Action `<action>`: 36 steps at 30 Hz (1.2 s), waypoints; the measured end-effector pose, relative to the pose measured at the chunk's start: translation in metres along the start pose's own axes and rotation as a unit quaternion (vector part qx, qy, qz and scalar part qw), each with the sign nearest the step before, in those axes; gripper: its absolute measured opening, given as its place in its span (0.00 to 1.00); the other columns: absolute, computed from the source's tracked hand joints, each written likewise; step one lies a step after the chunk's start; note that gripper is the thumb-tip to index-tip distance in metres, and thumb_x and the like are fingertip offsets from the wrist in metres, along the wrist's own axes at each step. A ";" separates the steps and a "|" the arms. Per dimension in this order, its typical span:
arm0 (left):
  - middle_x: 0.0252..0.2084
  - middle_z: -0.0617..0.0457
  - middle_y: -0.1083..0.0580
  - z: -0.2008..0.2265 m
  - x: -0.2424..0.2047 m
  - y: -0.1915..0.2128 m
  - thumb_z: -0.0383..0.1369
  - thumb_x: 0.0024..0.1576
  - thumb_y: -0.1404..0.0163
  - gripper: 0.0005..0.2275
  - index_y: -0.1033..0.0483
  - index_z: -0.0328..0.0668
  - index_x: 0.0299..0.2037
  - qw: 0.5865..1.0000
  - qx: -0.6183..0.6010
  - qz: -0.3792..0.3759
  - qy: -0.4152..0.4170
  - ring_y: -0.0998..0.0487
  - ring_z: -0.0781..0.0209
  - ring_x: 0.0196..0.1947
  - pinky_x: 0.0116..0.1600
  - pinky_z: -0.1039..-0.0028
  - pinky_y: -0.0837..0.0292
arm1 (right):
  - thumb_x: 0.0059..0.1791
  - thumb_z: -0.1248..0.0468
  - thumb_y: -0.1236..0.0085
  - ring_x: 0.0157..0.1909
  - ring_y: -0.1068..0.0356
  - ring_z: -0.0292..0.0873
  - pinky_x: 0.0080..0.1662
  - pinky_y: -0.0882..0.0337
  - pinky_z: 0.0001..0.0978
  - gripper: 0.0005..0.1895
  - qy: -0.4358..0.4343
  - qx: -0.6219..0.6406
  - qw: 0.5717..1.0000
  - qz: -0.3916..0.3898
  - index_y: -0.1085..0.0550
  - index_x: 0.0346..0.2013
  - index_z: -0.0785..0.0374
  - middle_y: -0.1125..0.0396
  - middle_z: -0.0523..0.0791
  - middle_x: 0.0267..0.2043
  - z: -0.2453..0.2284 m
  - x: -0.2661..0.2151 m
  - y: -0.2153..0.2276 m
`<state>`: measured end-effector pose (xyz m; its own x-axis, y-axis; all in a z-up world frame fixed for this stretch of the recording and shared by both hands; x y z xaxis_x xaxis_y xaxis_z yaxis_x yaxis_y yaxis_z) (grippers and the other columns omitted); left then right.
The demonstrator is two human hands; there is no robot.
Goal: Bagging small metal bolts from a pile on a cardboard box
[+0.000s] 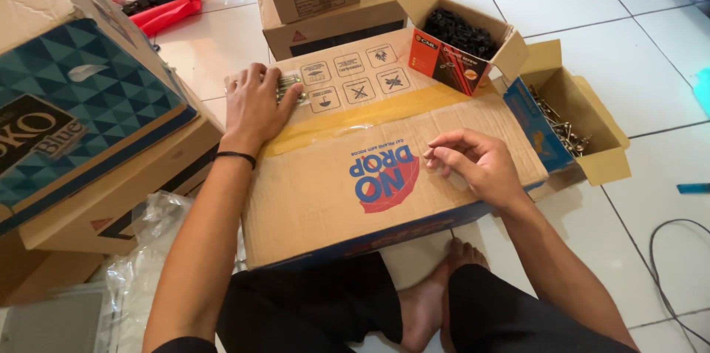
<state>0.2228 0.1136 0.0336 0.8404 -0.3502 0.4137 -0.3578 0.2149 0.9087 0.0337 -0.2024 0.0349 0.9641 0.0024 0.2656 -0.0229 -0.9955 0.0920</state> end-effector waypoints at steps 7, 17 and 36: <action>0.43 0.51 0.34 -0.001 -0.001 0.001 0.62 0.64 0.60 0.25 0.26 0.50 0.48 0.999 0.007 0.040 -0.010 0.29 0.46 0.48 0.52 0.55 0.34 | 0.51 0.68 0.41 0.31 0.23 0.43 0.34 0.22 0.30 0.09 0.010 -0.010 1.000 -0.001 0.21 0.43 0.72 0.23 0.55 0.34 0.003 0.000 0.000; 0.46 0.48 0.33 0.008 -0.005 0.014 0.60 0.64 0.62 0.26 0.26 0.47 0.47 1.000 -0.015 0.002 0.010 0.31 0.45 0.52 0.59 0.48 0.38 | 0.51 0.69 0.42 0.31 0.23 0.42 0.34 0.22 0.29 0.09 0.007 0.003 1.000 -0.006 0.21 0.44 0.72 0.22 0.55 0.34 0.000 -0.001 -0.001; 0.65 0.36 0.38 0.025 -0.003 0.045 0.58 0.65 0.65 0.31 0.39 0.37 0.65 0.995 -0.050 -0.055 0.067 0.45 0.38 0.70 0.69 0.35 0.60 | 0.51 0.70 0.42 0.33 0.22 0.44 0.33 0.21 0.31 0.09 0.001 0.019 1.000 -0.004 0.22 0.43 0.74 0.23 0.56 0.34 0.004 0.001 0.000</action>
<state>0.1939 0.1020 0.0750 0.9214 -0.2542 0.2941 -0.2232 0.2734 0.9357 0.0353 -0.2032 0.0310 0.9636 0.0110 0.2672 -0.0047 -0.9983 0.0583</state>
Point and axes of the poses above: each hand's wrist, its own x-axis towards the middle knuckle, its own y-axis out of the back of the hand, z = x × y, the point moved 10 cm from there along x, towards the middle knuckle
